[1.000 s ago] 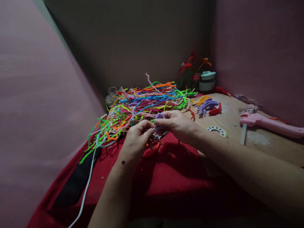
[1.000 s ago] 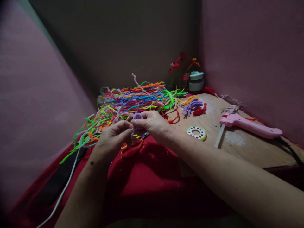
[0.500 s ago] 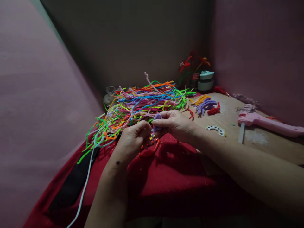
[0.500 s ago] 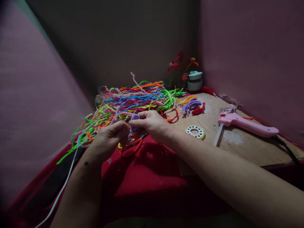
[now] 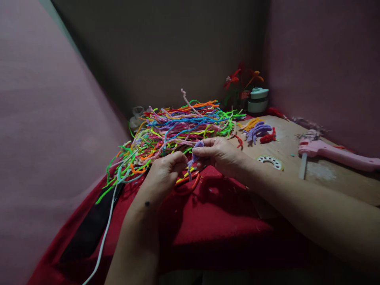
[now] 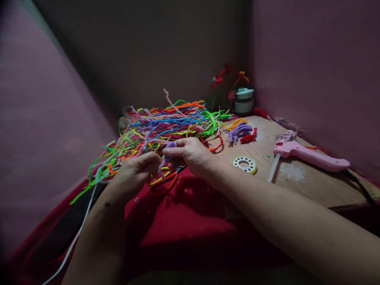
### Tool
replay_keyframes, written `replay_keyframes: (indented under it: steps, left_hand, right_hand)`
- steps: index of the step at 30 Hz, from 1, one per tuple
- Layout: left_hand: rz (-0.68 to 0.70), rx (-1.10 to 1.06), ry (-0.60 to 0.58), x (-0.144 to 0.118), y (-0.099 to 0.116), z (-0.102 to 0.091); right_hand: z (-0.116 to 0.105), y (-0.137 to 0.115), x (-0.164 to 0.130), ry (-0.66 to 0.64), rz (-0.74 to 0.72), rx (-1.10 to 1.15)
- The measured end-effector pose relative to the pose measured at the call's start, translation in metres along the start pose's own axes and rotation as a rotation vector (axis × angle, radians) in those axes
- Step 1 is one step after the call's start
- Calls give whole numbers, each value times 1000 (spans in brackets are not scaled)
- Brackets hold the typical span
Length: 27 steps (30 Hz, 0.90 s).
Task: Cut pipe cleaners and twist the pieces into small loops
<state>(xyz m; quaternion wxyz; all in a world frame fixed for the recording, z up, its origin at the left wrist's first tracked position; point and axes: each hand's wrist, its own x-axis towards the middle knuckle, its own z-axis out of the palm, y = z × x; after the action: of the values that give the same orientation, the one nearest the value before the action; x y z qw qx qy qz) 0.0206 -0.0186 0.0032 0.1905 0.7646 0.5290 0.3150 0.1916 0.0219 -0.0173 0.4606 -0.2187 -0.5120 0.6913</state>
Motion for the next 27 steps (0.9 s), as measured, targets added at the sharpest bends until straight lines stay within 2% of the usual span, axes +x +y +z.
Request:
replay_keyframes:
  steps: [6,8,11,15,20,24,27]
  left_hand:
    - [52,12,143,4,3,-1]
    - [-9,-101,103,3,8,1]
    - [-143,-302,-20,0,13,5]
    - [-184,-518,-68,-1,16,10]
    - [-176,-670,46,2,14,18]
    - [-146,-651,131,4,10,21]
    - [-116,-675,116,4,8,17]
  right_hand:
    - [6,-8,-5,88,-17,-213]
    - [7,-9,-6,79,-29,-227]
    - [7,-6,-6,69,-75,-202]
    - [7,2,-3,90,-85,-100]
    - [7,8,-1,34,-52,30]
    - [6,8,-1,26,-26,-41]
    - [7,5,-3,45,-11,-106]
